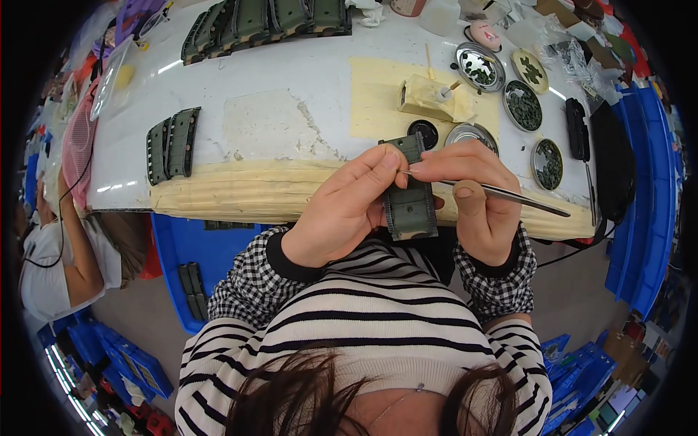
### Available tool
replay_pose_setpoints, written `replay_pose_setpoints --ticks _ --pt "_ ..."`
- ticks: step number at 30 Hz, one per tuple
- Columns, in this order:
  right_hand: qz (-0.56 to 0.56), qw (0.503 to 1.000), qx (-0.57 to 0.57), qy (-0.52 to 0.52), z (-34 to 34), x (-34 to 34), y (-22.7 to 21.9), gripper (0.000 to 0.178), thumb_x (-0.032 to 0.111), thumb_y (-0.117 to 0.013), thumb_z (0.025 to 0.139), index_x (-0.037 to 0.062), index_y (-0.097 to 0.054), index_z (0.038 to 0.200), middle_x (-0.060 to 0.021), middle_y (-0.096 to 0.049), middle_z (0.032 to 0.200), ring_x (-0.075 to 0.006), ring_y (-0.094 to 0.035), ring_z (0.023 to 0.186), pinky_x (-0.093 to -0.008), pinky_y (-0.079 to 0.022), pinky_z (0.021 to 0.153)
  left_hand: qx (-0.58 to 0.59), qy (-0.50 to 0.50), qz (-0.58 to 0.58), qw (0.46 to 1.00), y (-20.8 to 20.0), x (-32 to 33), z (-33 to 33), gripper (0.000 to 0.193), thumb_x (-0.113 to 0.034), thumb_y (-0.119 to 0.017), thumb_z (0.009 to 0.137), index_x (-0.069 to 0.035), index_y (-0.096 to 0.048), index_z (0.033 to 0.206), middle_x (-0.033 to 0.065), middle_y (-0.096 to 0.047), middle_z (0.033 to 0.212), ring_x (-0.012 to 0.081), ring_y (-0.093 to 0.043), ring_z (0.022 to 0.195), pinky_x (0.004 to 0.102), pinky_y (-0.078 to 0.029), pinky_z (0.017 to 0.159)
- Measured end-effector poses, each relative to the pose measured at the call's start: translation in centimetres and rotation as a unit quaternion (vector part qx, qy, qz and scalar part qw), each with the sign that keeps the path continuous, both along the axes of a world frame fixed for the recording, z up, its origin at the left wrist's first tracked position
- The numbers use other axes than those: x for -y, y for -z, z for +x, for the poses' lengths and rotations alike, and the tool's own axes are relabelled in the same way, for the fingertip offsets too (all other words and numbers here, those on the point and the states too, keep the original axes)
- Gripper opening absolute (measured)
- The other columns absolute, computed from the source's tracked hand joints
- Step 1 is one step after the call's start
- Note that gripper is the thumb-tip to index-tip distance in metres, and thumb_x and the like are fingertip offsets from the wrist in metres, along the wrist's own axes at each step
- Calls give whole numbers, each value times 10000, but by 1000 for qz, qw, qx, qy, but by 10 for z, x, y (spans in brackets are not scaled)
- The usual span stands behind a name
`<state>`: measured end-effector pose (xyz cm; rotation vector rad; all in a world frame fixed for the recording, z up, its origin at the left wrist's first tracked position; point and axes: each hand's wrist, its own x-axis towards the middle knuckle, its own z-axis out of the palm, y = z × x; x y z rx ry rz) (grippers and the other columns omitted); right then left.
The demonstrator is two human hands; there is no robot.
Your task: Apply adhesive and assemble small detail parts onto the hull of a model tank.
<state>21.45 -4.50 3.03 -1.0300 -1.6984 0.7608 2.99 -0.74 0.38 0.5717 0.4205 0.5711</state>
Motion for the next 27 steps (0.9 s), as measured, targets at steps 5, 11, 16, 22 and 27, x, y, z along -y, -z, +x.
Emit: replay_pose_setpoints --ticks 5,11,16,22,27 --pt "37 998 -25 52 2 -2 13 245 161 -501 974 -15 -672 970 -101 -638 877 -172 -578 794 -277 -467 748 -7 -29 3 1000 -1 1 -1 207 -240 -394 1024 -68 -423 1136 123 -545 1114 228 -626 1029 333 -557 828" --pt "-27 984 -9 176 10 -4 32 254 157 -500 983 -14 -677 917 -82 -629 829 -143 -531 728 -271 -428 669 -82 -152 104 979 -9 -9 -15 762 -12 -514 916 -179 -51 1499 213 -411 1378 333 -570 1139 404 -541 896" --pt "33 971 125 203 7 -12 41 153 131 -577 920 40 -696 887 -67 -656 811 -214 -525 741 -312 -418 699 -73 -219 35 972 -3 -15 -19 550 36 -562 865 -58 -366 1370 125 -515 1288 291 -566 1154 397 -544 903" --pt "43 962 160 215 7 -15 46 125 148 -609 894 65 -700 877 -49 -666 830 -226 -524 755 -321 -413 720 -66 -242 -12 968 -3 -14 -19 569 28 -576 866 -72 -351 1379 128 -536 1224 278 -560 1158 392 -541 912" --pt "53 960 171 216 7 -15 45 131 153 -609 897 59 -700 884 -46 -668 833 -222 -526 764 -325 -419 729 -22 -244 -28 969 -2 -16 -21 504 -17 -500 920 -64 -323 1390 188 -499 1286 313 -504 1229 399 -505 977"
